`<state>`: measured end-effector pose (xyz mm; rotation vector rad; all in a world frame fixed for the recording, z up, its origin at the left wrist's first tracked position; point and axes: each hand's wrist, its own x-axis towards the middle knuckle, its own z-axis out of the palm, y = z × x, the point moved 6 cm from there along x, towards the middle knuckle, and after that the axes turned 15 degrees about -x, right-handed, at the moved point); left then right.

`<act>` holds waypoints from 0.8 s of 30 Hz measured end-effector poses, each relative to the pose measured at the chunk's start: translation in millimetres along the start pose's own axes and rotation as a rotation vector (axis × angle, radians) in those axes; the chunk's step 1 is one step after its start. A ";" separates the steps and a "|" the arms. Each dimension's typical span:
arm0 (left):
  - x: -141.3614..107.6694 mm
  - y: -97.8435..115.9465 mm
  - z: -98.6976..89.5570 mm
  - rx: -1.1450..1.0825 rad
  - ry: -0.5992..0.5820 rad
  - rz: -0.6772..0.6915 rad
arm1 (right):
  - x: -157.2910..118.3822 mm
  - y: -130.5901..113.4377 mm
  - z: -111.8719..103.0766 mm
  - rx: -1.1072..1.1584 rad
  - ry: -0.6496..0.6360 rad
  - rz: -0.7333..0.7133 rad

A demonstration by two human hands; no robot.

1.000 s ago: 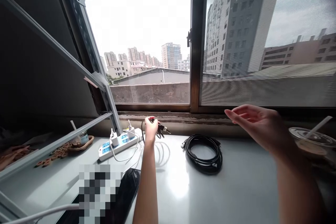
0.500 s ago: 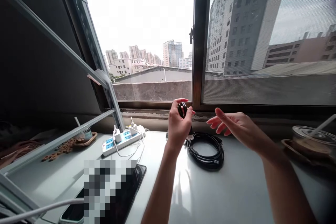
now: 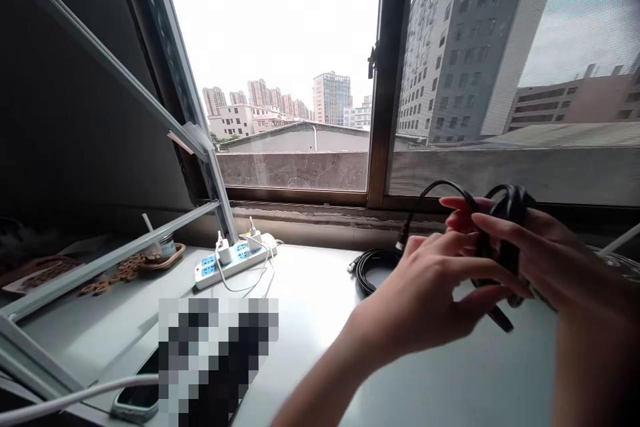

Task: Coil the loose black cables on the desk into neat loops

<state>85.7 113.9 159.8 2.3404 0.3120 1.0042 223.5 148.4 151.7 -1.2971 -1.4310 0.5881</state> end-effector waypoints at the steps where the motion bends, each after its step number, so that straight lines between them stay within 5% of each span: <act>1: -0.2 -2.5 -6.4 -0.032 0.041 -0.027 | 0.9 0.9 -3.2 -0.025 0.018 -0.023; 8: -6.4 -27.4 -38.1 -0.160 0.414 -0.290 | 9.9 16.9 -16.8 -0.275 0.047 0.012; 17: -3.1 -44.4 -32.8 -0.198 0.463 -0.255 | 33.6 69.2 -21.7 -0.400 0.179 0.338; 24: -2.1 -71.5 -34.2 -0.167 0.482 -0.329 | 25.9 41.7 -15.7 -0.417 0.143 0.104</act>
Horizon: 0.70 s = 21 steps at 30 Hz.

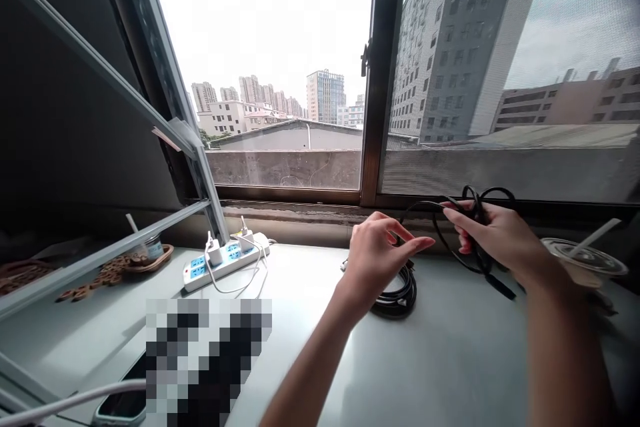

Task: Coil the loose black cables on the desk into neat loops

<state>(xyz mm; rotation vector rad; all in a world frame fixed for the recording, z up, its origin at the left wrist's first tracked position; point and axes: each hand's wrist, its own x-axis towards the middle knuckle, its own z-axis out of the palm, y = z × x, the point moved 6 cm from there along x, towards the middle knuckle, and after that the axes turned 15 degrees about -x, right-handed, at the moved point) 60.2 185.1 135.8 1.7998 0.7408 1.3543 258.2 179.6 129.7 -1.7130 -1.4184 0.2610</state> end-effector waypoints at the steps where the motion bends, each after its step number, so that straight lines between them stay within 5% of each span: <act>1: 0.7 -1.9 -0.4 0.022 -0.003 -0.021 | -2.7 -5.4 -0.5 0.008 0.013 -0.016; 9: -1.0 1.2 3.8 -0.007 -0.112 -0.098 | -19.5 -35.6 -4.9 -0.009 0.153 -0.079; 14: 4.3 -11.5 8.0 -0.349 -0.187 -0.254 | -32.8 -60.4 2.5 -0.033 0.290 -0.201; 17: 7.7 -16.8 9.1 -0.597 -0.193 -0.325 | -38.3 -73.9 22.1 -0.026 0.208 -0.315; 21: 11.6 -13.3 -1.1 -0.789 -0.137 -0.274 | -44.4 -85.0 52.6 0.073 -0.120 -0.473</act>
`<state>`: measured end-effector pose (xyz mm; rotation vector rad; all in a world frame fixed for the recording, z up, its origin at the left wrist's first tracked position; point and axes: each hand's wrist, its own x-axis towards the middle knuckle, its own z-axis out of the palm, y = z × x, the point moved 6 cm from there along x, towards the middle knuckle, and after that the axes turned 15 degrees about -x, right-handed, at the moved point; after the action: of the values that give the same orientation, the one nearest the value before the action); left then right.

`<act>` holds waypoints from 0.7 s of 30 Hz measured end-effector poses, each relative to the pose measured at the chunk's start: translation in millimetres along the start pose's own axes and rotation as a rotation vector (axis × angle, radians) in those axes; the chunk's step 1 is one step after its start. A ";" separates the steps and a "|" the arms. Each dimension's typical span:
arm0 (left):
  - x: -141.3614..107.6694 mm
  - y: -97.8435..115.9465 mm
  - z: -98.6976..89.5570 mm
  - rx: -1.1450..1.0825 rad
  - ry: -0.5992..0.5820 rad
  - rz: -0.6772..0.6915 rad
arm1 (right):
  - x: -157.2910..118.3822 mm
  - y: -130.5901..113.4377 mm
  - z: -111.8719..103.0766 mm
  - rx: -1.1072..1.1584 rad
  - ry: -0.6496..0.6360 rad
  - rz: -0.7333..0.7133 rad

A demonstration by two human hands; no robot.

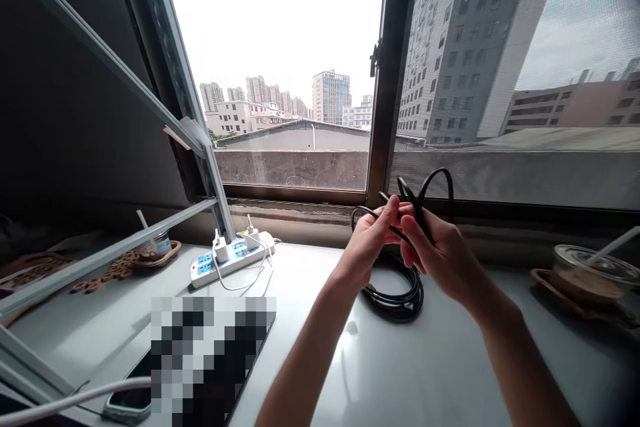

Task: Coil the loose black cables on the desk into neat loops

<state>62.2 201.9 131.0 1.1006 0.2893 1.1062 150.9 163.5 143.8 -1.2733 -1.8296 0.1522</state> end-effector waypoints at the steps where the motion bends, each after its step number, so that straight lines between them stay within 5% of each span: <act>1: -1.0 3.8 -1.4 -0.006 0.002 0.016 | -0.3 -1.4 4.0 0.043 -0.047 -0.021; 6: -9.5 24.2 -2.8 0.163 -0.016 0.060 | -0.6 -2.3 7.3 0.194 -0.087 0.010; 12: -20.0 54.8 -15.3 0.301 0.105 0.184 | 4.6 1.2 -4.8 0.432 0.011 0.082; 17: -32.3 87.7 -53.7 -0.016 0.166 0.276 | 4.1 15.1 -38.1 0.741 0.113 0.178; 21: -48.4 115.7 -94.1 -0.097 0.315 0.454 | -5.4 29.2 -59.5 0.655 0.137 0.276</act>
<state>-89.8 217.1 166.2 0.9247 0.2329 1.6870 214.0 151.4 161.1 -1.0192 -1.3139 0.7323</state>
